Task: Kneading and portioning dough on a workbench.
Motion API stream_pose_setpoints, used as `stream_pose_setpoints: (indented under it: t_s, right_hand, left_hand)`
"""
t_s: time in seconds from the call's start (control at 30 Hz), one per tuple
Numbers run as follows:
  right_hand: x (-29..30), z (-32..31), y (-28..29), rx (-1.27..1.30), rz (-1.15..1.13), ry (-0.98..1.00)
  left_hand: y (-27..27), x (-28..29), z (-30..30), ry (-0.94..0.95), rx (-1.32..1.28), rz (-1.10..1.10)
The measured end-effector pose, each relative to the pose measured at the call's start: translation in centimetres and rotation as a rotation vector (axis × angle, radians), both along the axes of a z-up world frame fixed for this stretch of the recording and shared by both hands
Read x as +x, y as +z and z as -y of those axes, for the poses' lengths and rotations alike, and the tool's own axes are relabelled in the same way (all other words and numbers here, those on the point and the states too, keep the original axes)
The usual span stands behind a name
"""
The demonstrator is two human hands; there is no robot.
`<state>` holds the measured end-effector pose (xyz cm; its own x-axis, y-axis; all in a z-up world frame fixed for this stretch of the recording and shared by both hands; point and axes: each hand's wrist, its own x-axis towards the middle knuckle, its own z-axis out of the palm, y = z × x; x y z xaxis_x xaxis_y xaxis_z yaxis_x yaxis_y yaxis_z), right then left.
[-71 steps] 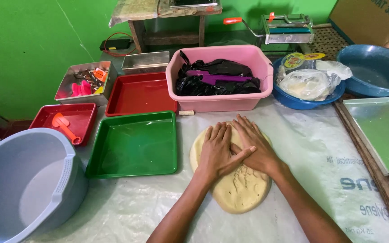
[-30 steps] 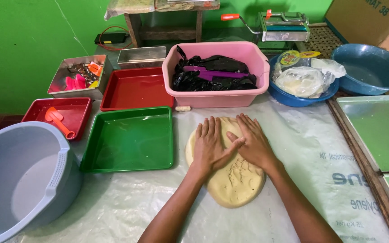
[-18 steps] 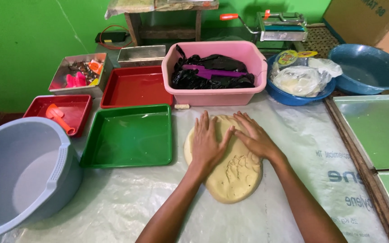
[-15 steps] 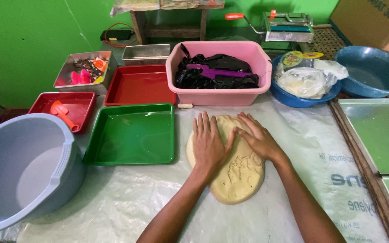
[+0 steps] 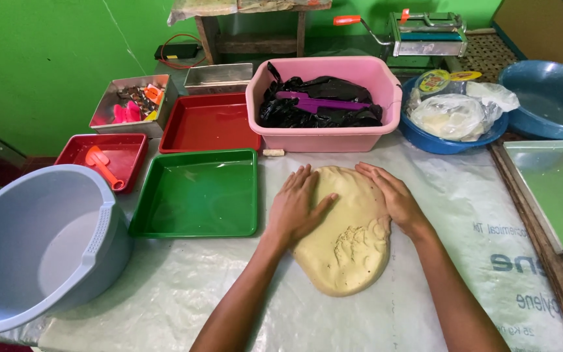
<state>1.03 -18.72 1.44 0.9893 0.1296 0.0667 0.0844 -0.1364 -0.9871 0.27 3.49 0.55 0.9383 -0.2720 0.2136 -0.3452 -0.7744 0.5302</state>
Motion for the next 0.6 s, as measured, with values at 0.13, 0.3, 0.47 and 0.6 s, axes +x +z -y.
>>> stream_pose_setpoints:
  t_s: [0.13, 0.3, 0.47, 0.6]
  right_hand:
    - [0.2, -0.1, -0.9, 0.126, 0.008, -0.048]
    - [0.8, 0.1, -1.7, 0.266, 0.031, -0.066]
    - [0.3, -1.5, -1.2, -0.251, 0.221, -0.075]
    - [-0.4, -3.4, 0.2, -0.685, 0.244, 0.067]
  left_hand:
    - [1.8, -0.8, -0.3, -0.030, -0.062, -0.040]
    - [1.6, -0.6, -0.8, -0.065, -0.097, -0.119]
    - [0.7, 0.3, -1.0, -0.075, -0.045, -0.179]
    - [0.8, 0.2, -0.6, -0.074, 0.022, -0.153]
